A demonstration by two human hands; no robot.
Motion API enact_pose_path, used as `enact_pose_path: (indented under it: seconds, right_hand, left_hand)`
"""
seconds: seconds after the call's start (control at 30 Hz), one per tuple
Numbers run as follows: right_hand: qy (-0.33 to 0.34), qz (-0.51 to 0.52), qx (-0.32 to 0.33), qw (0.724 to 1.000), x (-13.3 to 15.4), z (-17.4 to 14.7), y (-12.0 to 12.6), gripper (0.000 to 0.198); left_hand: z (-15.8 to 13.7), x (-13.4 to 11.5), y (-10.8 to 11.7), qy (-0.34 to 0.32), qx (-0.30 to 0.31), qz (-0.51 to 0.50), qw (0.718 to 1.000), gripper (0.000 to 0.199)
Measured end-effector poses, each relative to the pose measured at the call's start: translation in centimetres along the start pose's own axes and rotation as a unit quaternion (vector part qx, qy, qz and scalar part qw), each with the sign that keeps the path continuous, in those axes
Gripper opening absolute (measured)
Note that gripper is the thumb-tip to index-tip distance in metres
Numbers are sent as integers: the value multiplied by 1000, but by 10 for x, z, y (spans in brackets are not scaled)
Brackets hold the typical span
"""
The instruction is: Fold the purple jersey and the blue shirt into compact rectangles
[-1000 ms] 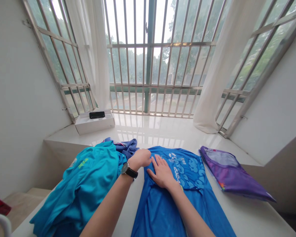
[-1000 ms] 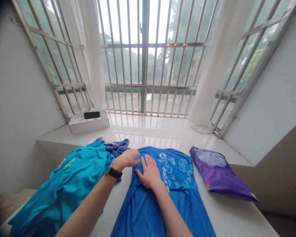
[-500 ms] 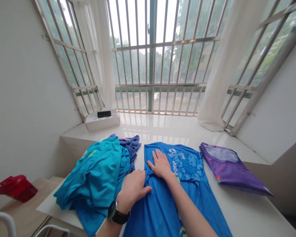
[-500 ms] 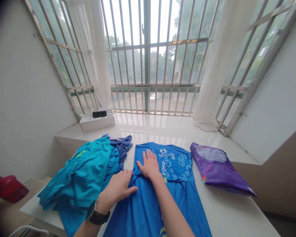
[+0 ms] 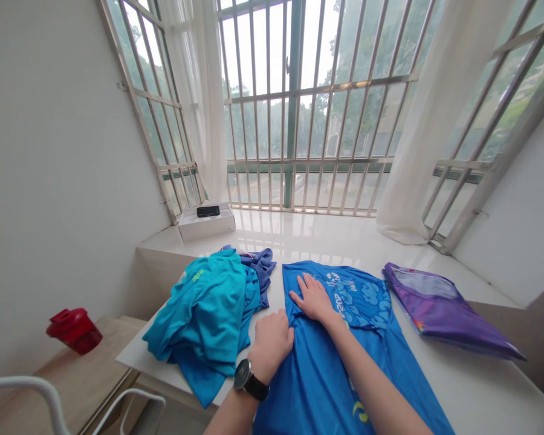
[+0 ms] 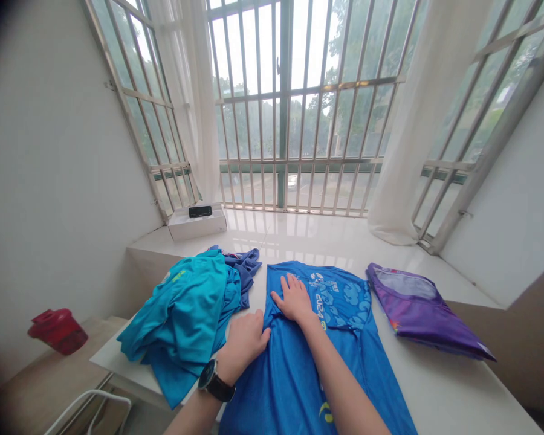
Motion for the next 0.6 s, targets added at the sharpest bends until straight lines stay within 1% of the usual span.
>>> enact_pose_path:
  seconds: [0.1,0.2,0.3,0.4,0.5,0.6]
  right_hand:
    - [-2,-3,0,1000,0,-1,1,76]
    - [-2,-6,2,1000,-1,0,-1,76]
    - [-2,-9,3,1000,-4,2,-4,77]
    - [1,-12,0,1000,-5,4,-5,76]
    - [4,-14,-3,1000,-4,4,-4,75]
    - [4,-14,-3,1000,-3,3,-3,75]
  left_hand:
    - [14,-7,5,-10,-22,9,1000,36]
    - [24,-10,3,-3,-37,-2,999,31]
    - [28,-9,0,8,-41,-17,999,25]
    - [30,-4,1,22,-52,-28,998,25]
    - [33,0,2,17,-60,-72,995,27]
    - [35,3,0,2,-53,-125,991,26]
Point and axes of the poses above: each hand's wrist, its own z-axis towards the middle knuckle, its own y-axis out of the back of the hand, x = y × z, the point moved 8 cm from there along z, towards the middle knuckle, and after that the axes turned 7 degrees about z, right-handed, at the moved point
